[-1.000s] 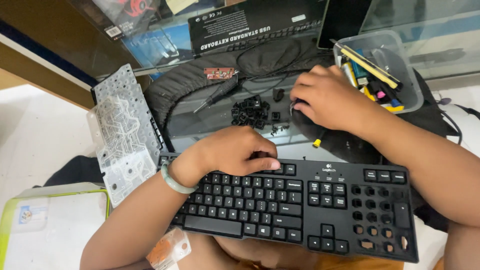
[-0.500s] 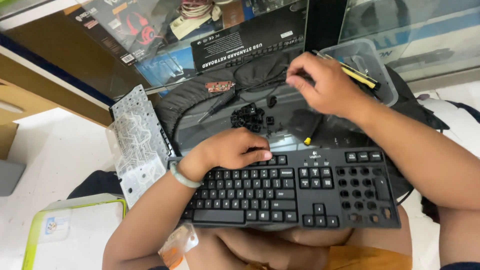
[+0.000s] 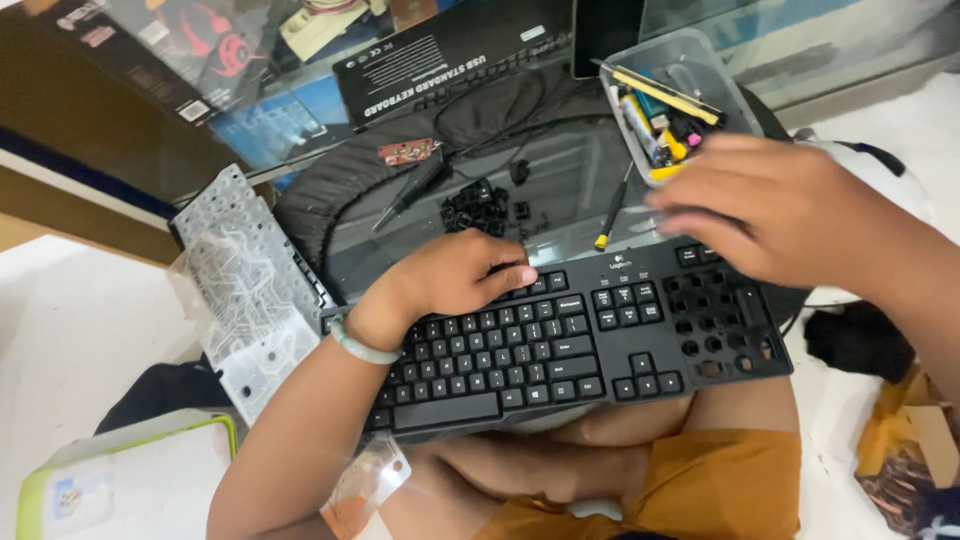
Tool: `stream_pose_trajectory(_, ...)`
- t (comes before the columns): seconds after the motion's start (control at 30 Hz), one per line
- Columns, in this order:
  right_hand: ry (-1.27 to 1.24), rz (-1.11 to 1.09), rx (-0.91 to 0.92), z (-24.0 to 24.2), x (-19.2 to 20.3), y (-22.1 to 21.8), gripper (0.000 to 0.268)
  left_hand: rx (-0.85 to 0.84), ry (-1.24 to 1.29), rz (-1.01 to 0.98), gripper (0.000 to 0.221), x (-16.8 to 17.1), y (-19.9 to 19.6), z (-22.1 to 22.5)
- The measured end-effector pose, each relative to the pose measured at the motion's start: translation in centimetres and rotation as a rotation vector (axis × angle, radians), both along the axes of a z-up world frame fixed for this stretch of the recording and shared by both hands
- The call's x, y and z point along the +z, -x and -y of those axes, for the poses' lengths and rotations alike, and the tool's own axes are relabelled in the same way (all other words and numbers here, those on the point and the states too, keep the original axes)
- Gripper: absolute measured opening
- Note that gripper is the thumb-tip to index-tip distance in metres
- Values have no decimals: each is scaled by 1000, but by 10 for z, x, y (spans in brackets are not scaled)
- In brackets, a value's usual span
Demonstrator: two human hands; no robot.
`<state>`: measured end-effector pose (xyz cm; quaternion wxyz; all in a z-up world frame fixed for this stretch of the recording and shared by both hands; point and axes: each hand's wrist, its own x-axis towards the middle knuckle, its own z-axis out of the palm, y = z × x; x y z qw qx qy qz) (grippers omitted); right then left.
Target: Manually reinserting individual keycaps into a computer keyboard frame.
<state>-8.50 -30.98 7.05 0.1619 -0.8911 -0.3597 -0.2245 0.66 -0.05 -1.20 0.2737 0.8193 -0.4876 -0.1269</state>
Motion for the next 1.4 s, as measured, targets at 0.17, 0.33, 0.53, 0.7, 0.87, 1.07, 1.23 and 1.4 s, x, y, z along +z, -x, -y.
stream_pose_trajectory(0.17,-137,-102,-230,46,-42,52,16,44,-41,7,27,-1,0,0)
stream_pose_trajectory(0.33,-286,-84,-395,68,-90,89,12,25,-33,38,29,-7,-2,0)
stream_pose_trajectory(0.53,-497,28,-474,65,-116,111,20,33,-72,119,26,-8,0,4)
stream_pose_trajectory(0.7,-599,71,-550,55,-123,124,20,105,-180,143,27,-7,1,6)
stream_pose_trajectory(0.87,-634,87,-563,66,-128,133,20,83,-240,201,25,3,0,10)
stream_pose_trajectory(1.07,-668,72,-542,60,-133,138,21,118,-372,340,27,23,2,20)
stream_pose_trajectory(1.23,-651,-39,-452,24,-143,140,25,154,-291,530,30,49,5,17)
stream_pose_trajectory(1.4,-481,54,-587,12,-141,137,24,122,-67,757,23,103,26,8)
